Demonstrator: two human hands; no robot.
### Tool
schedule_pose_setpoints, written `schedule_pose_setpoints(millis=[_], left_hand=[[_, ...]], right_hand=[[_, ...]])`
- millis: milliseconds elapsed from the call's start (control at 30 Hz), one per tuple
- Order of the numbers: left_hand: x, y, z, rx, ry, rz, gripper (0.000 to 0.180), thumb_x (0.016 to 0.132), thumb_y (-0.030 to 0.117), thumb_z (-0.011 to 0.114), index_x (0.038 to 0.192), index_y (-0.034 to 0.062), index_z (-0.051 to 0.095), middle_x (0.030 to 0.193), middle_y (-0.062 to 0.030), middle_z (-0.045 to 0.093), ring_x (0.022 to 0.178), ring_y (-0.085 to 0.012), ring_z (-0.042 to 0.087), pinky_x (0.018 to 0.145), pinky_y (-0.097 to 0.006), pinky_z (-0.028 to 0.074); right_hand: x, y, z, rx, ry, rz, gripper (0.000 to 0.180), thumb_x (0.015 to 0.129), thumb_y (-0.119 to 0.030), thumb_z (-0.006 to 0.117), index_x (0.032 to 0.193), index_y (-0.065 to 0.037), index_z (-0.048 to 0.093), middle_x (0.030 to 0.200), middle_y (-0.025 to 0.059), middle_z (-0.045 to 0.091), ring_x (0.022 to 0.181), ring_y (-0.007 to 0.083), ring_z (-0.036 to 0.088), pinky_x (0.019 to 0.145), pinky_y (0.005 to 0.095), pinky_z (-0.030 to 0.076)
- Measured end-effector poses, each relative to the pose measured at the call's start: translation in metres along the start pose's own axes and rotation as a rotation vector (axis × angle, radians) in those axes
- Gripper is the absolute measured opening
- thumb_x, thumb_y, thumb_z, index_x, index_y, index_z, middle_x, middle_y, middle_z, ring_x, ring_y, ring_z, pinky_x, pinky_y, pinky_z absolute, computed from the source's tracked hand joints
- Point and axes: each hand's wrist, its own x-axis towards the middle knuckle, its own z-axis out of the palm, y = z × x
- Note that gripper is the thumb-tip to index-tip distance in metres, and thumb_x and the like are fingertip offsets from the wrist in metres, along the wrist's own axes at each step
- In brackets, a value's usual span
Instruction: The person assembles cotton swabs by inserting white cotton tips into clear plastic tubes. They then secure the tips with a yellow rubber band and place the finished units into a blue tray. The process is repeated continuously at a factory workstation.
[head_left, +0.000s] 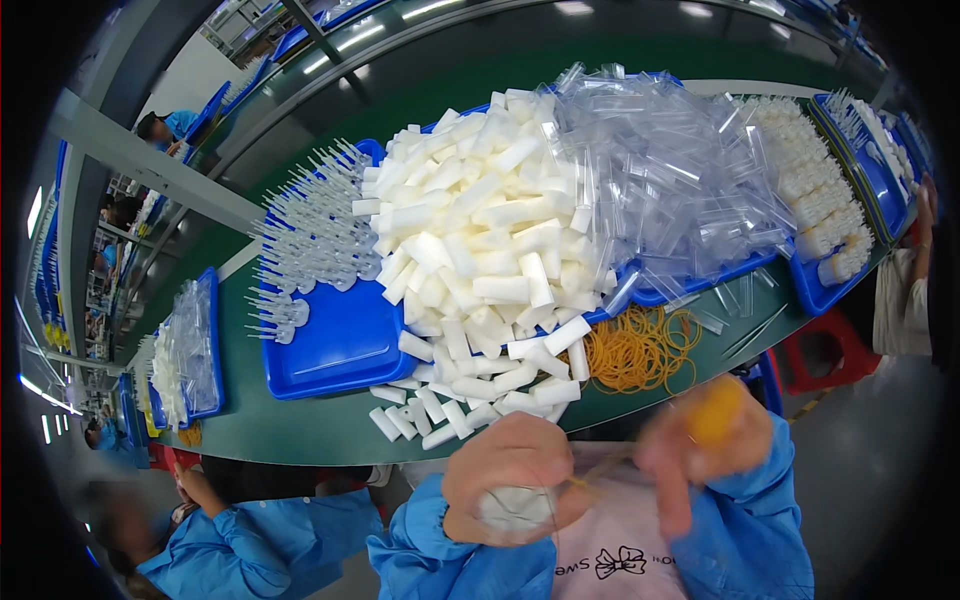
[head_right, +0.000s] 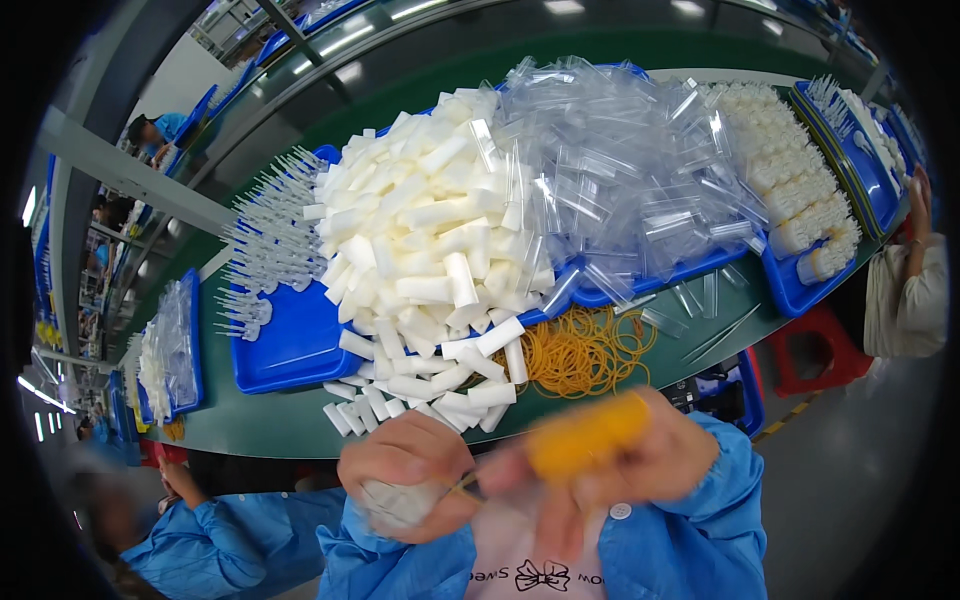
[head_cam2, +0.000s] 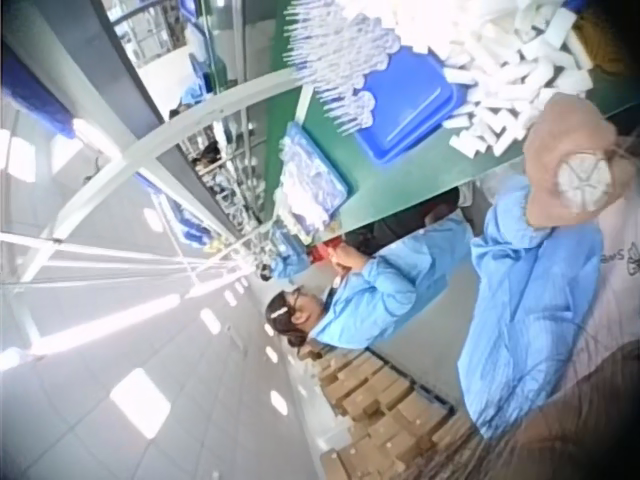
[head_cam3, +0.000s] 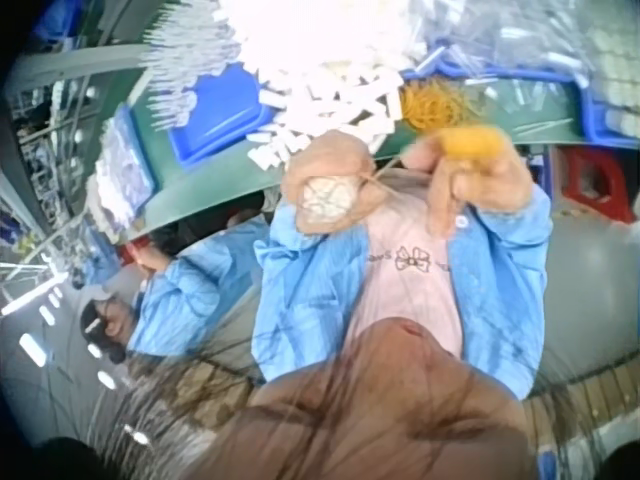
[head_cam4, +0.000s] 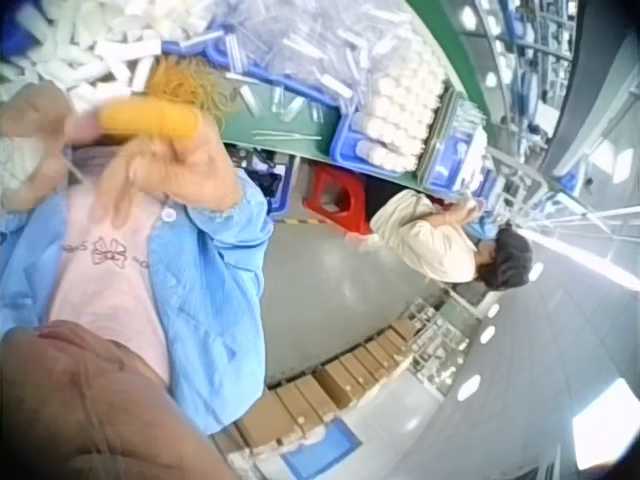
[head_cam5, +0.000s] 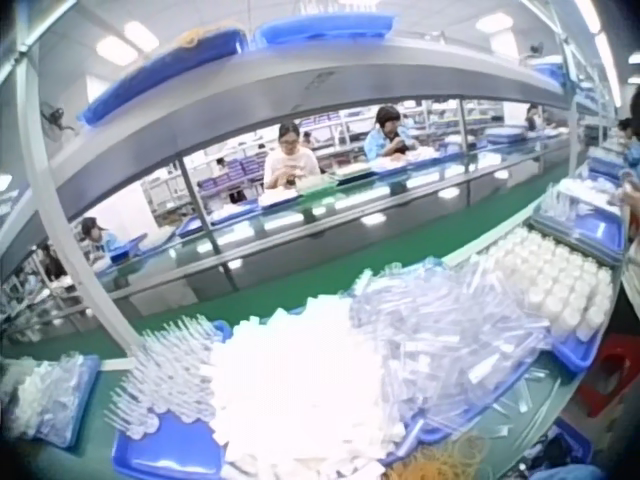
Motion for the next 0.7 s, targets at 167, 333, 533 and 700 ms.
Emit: schedule_pose_setpoints(millis=[167, 333, 533, 700], left_hand=[[0.008, -0.001, 0.007, 0.943, -0.204, -0.305, 0.079, 0.064, 0.005, 0.073, 0.133, 0.0006, 0.036, 0.085, -0.0126, 0.058, 0.077, -0.0282, 0.057, 0.063, -0.037, 0.048], [0.002, -0.009, 0.013, 0.835, -0.248, -0.32, 0.09, 0.062, 0.007, 0.074, 0.14, 0.0017, 0.028, 0.097, -0.015, 0.056, 0.084, -0.0302, 0.057, 0.071, -0.038, 0.047], [-0.003, -0.017, 0.009, 0.033, -0.221, -0.65, 0.088, 0.067, 0.006, 0.076, 0.139, 0.0046, 0.025, 0.101, -0.0109, 0.056, 0.088, -0.021, 0.058, 0.077, -0.032, 0.046], [-0.008, -0.02, 0.005, -0.752, -0.038, -0.736, 0.078, 0.073, 0.022, 0.076, 0.132, 0.0039, 0.029, 0.089, -0.0117, 0.055, 0.081, -0.0206, 0.057, 0.073, -0.031, 0.046]], right_hand=[[0.027, 0.021, -0.015, -0.295, 0.201, 0.074, 0.051, 0.084, -0.015, 0.064, 0.129, -0.002, 0.045, 0.104, 0.0137, 0.058, 0.084, 0.0263, 0.063, 0.069, 0.0352, 0.054], [0.032, 0.037, -0.003, -1.521, 0.383, -0.355, 0.047, 0.068, -0.015, 0.073, 0.111, -0.006, 0.057, 0.104, 0.0101, 0.055, 0.088, 0.0302, 0.057, 0.07, 0.0363, 0.049], [-0.009, 0.007, -0.012, -1.24, 0.47, -0.47, 0.043, 0.063, -0.01, 0.079, 0.102, -0.003, 0.061, 0.101, 0.0092, 0.054, 0.076, 0.0164, 0.056, 0.064, 0.0255, 0.046], [-0.074, -0.026, -0.048, -1.506, 0.899, -0.425, 0.027, 0.07, 0.003, 0.061, 0.097, 0.001, 0.062, 0.092, 0.0095, 0.056, 0.076, 0.0192, 0.057, 0.064, 0.027, 0.046]])
